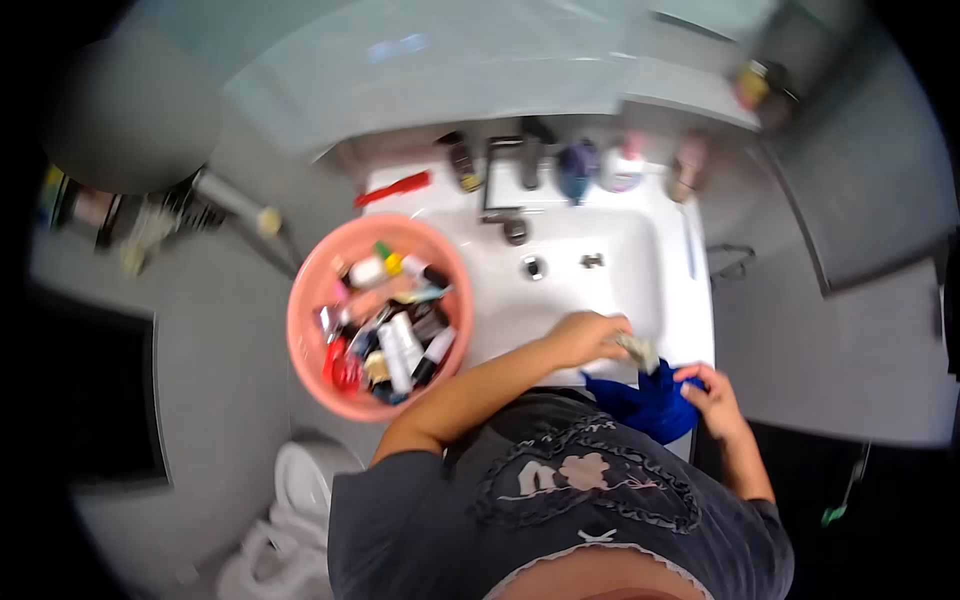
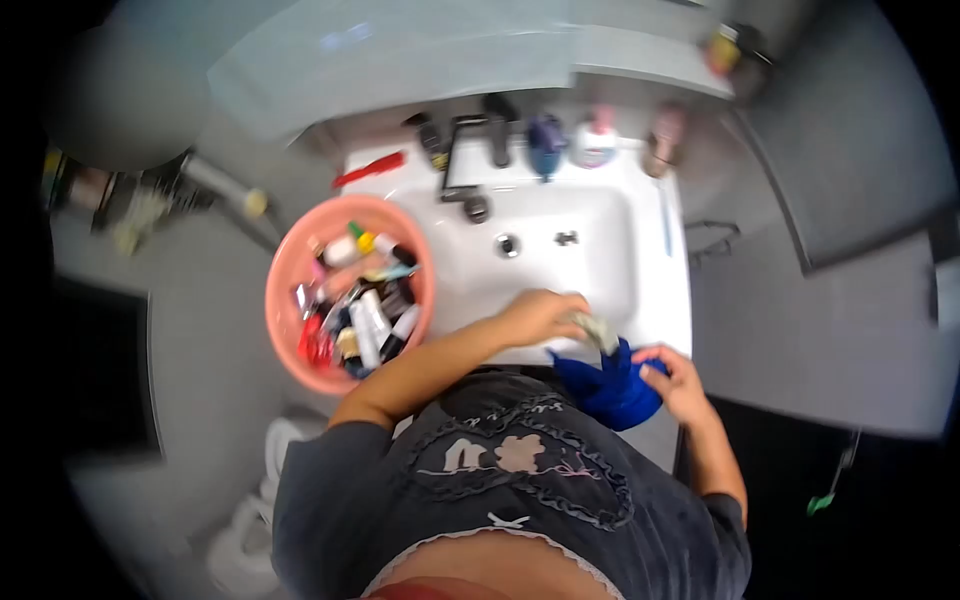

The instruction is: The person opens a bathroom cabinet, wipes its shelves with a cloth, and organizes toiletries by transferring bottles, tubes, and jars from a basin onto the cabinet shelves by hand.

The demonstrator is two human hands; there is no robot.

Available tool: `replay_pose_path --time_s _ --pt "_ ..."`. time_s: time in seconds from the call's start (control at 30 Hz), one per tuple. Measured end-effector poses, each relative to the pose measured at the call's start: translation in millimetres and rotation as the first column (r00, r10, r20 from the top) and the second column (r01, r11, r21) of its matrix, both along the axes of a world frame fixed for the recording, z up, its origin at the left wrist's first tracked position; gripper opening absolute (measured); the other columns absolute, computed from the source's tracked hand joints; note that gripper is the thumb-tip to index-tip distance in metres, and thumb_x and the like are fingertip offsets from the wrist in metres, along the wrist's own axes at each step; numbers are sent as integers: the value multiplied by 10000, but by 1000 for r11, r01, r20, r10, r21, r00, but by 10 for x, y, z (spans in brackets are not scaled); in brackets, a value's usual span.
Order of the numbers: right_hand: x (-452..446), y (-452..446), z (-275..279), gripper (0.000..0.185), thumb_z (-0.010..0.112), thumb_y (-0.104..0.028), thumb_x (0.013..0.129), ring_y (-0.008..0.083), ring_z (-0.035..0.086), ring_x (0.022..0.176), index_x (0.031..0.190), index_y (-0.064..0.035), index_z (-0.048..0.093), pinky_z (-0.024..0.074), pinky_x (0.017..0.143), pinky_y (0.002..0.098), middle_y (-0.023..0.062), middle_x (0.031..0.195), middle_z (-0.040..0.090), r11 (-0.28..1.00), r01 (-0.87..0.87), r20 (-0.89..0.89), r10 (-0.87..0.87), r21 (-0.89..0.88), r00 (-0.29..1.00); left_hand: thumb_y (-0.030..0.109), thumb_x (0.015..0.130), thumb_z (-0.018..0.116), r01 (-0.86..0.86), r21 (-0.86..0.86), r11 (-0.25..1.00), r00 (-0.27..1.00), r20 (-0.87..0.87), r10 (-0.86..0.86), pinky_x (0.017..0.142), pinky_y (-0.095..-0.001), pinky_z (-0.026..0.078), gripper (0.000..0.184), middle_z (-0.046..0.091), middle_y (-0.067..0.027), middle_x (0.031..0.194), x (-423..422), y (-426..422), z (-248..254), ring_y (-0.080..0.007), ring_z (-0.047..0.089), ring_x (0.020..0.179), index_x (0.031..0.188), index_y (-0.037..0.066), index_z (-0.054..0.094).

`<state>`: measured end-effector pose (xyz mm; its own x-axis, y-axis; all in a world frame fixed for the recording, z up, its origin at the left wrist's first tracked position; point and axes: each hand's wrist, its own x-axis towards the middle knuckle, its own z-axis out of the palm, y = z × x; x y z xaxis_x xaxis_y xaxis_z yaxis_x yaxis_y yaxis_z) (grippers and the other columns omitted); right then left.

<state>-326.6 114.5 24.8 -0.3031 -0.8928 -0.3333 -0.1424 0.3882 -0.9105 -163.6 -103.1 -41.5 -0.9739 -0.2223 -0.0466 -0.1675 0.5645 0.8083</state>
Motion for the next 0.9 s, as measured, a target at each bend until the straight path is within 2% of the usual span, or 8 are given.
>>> replay_pose_path --time_s 0.13,0.33,0.43,0.57,0.63,0.67,0.73,0.9 --pt "-391 -101 -163 133 563 -42 836 182 570 933 958 -14 610 414 872 285 88 969 624 984 116 -231 -145 -132 962 314 791 668 -165 13 986 976 -140 165 676 -368 470 293 646 -99 799 -170 -256 422 -298 624 778 1001 124 597" --pt "-802 -129 -1730 240 624 -136 771 317 443 1157 1011 -128 634 411 900 446 103 1229 516 998 41 -825 16 48 565 10 725 676 -215 -33 976 924 -330 192 785 -292 464 293 596 -81 1008 -403 -400 953 -226 593 903 1003 67 605" --pt "-783 -231 -1519 332 635 -244 784 302 412 1201 1104 -159 604 407 898 467 113 1276 478 971 42 -800 169 235 576 -7 698 657 -212 -37 977 880 -443 174 720 -318 485 308 552 -71 1065 -464 -432 936 -272 593 879 980 101 597" --pt "-637 -380 -742 400 672 -238 762 297 408 1213 1137 -123 592 401 921 450 142 1275 475 994 54 -871 59 98 488 -20 678 663 -192 -95 977 884 -449 130 754 -339 476 330 550 -73 1060 -490 -450 917 -274 577 912 977 104 596" --pt "-458 -572 -182 474 716 -194 718 307 438 1183 1156 -82 576 409 929 404 171 1270 469 899 51 -585 -326 -435 743 -19 669 662 -145 -261 954 886 -464 8 804 -355 456 331 551 -67 1054 -520 -402 882 -268 561 952 971 100 596" --pt "-383 -642 -15 474 716 -194 718 307 438 1183 1156 -82 576 409 929 404 171 1270 469 899 51 -583 -325 -435 745 -20 666 662 -108 -277 955 895 -445 -28 834 -358 439 333 552 -63 1057 -531 -375 880 -265 551 970 971 99 600" --pt "-295 -760 188 521 728 -120 678 285 500 1107 1168 -68 560 434 889 357 134 1232 507 819 -263 -731 -252 -510 634 -18 672 662 -100 -253 962 904 -427 -19 834 -357 442 331 552 -64 1056 -531 -317 830 -266 552 974 977 97 601" --pt "-282 -1066 240 516 671 -41 665 253 586 938 1168 -77 565 467 779 347 87 1098 598 754 -475 -846 -198 -454 494 -5 685 667 -169 -31 985 901 -410 142 848 -351 444 330 558 -64 1056 -416 -389 745 -258 557 999 995 92 608"
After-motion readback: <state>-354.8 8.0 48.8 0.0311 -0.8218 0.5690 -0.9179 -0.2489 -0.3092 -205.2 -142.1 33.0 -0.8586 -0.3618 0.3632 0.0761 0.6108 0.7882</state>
